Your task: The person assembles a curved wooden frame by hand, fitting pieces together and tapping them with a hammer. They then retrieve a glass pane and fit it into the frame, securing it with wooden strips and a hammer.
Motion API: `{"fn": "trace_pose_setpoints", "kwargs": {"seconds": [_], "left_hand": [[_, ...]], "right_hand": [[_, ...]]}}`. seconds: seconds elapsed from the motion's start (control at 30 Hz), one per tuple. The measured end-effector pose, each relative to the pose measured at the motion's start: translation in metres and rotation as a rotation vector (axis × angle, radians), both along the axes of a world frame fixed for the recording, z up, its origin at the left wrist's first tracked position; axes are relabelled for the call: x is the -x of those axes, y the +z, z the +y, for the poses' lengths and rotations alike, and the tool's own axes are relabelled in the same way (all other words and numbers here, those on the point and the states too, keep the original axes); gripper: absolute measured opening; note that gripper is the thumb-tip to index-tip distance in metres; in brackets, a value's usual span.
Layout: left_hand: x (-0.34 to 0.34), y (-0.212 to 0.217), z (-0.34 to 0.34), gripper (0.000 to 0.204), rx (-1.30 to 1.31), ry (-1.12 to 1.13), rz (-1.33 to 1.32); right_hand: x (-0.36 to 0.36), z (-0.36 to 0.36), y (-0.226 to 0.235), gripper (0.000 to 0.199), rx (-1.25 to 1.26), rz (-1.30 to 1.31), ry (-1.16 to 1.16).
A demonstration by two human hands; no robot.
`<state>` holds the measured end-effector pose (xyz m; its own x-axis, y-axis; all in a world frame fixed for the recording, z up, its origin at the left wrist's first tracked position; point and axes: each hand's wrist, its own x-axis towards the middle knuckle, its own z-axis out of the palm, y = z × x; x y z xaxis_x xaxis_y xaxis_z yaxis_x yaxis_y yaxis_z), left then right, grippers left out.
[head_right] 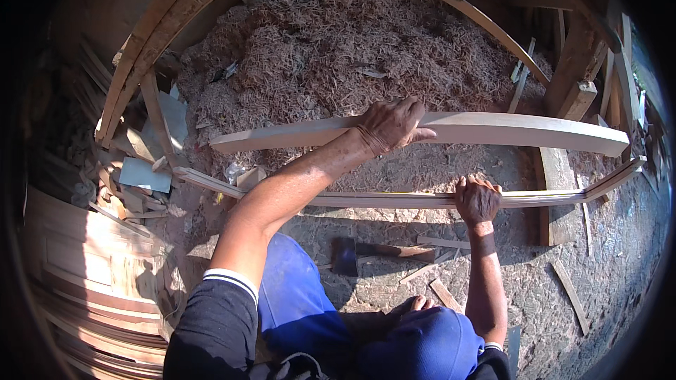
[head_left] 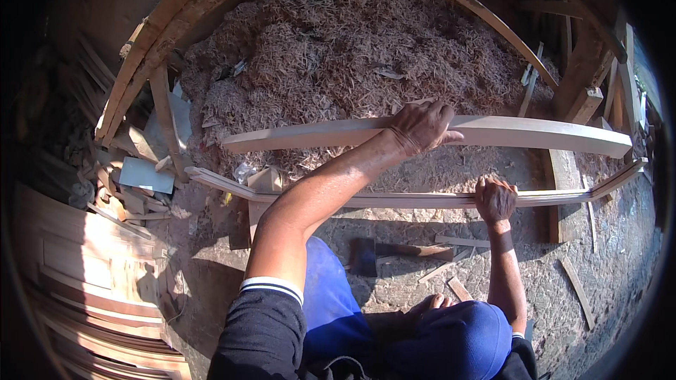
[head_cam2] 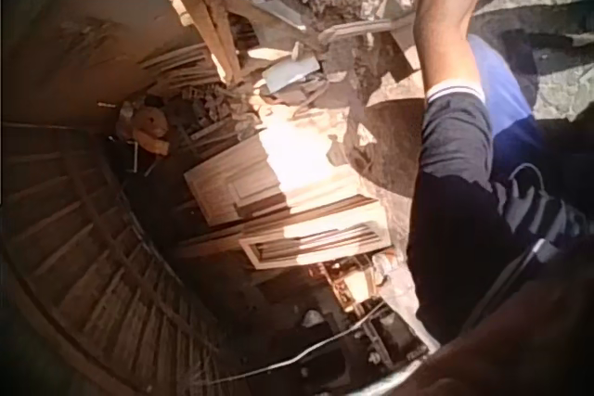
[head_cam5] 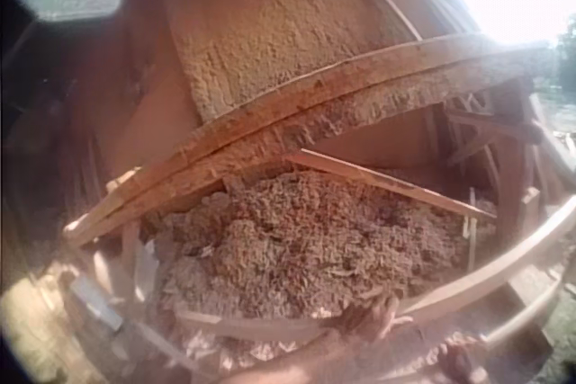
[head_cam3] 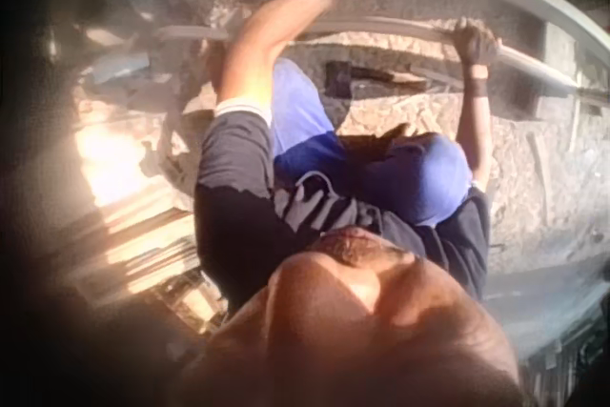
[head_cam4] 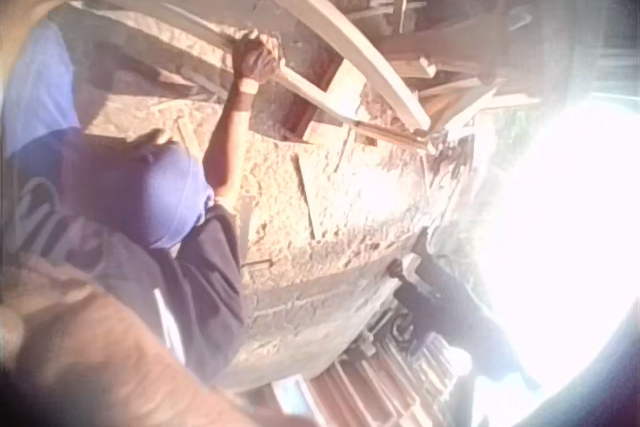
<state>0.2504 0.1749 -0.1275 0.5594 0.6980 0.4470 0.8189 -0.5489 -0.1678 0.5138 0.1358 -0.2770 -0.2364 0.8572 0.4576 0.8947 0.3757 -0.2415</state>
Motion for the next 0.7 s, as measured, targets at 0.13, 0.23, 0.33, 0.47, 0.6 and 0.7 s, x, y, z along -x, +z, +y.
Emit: {"fn": "trace_pose_setpoints", "kwargs": {"seconds": [0.13,0.23,0.33,0.47,0.6,0.7], "left_hand": [[0.008,-0.03,-0.014,0.059,0.11,0.051,-0.048],[0.021,-0.057,-0.016,0.058,0.184,0.087,-0.036],[0.028,-0.085,-0.024,0.059,0.203,0.076,-0.076],[0.031,-0.111,-0.035,0.052,0.692,0.183,0.046],[0.038,-0.106,-0.042,0.047,0.56,0.109,-0.015],[0.04,-0.104,-0.04,0.045,0.535,0.146,-0.07]], "right_hand": [[0.002,-0.002,0.002,0.032,-0.033,0.036,0.022],[0.003,-0.003,0.001,0.033,-0.061,0.069,0.019],[0.004,-0.006,0.002,0.027,-0.042,0.046,0.014],[-0.001,-0.005,0.002,0.033,0.043,0.091,-0.016],[-0.006,-0.007,0.004,0.032,0.09,0.093,0.015],[-0.004,-0.006,0.001,0.036,0.061,0.122,-0.005]]}}
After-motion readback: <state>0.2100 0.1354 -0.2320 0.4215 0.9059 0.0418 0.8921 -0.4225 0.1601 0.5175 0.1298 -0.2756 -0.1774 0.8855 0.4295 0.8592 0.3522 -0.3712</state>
